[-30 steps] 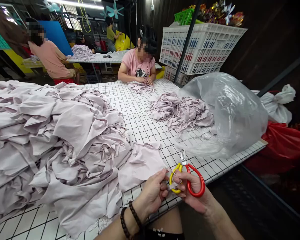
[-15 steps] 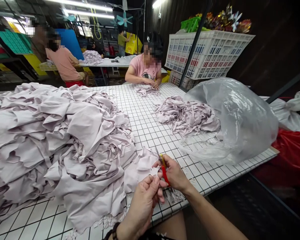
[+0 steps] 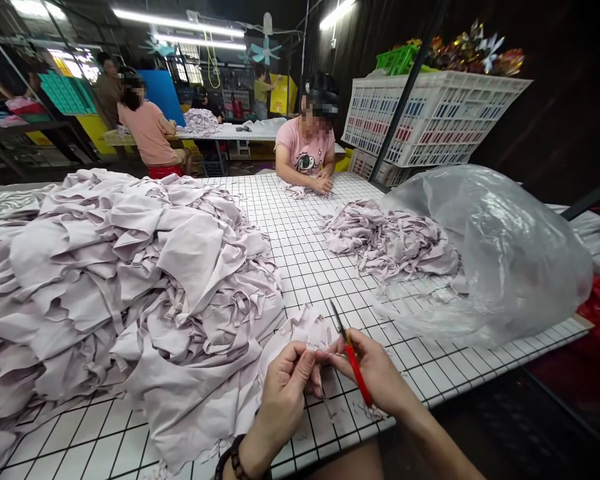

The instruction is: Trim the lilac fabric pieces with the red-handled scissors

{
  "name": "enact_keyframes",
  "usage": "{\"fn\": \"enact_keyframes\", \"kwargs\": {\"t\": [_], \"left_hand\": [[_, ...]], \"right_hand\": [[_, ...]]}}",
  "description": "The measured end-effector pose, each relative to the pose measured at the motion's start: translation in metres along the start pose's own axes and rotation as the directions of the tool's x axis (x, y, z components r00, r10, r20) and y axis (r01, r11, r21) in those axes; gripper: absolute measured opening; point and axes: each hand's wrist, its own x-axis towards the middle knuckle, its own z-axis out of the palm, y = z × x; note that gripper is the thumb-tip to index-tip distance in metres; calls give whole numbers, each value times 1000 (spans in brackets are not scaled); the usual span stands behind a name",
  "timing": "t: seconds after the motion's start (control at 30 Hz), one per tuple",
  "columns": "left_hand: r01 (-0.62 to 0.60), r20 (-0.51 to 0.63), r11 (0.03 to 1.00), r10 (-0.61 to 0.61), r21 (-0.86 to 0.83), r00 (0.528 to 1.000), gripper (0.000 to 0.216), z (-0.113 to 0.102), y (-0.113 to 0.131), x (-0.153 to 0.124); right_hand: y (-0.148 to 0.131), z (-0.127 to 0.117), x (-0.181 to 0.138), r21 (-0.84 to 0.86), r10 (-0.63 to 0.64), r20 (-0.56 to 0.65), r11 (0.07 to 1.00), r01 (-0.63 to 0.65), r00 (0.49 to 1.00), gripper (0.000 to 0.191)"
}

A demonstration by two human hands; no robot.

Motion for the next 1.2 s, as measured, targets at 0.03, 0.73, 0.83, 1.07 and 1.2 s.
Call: {"fn": "enact_keyframes", "kwargs": {"t": [0.03,0.73,0.83,1.07,1.2], "left_hand": [[12,0,1000,-12,-12,1000,27,0,-2,1],[-120,111,923,85,365,990,24,2,8,8],[-96,111,932,61,350,992,24,2,8,8],[-46,106,947,13,318,994,25,3,7,8],[-49,112,927,8,371,994,28,1,6,9]], "right_hand": [[-3,-8,-4,-96,10,-26,995,-12,1000,22],[-23,-21,-24,-761,-104,23,644,85,994,33],[-23,-21,-24,-754,-117,15,651,88,993,34],[-15,-21,-24,-787,-122,26,610,96,992,36],[-4,-20,-23,-836,-136,17,542,89,991,41]]}}
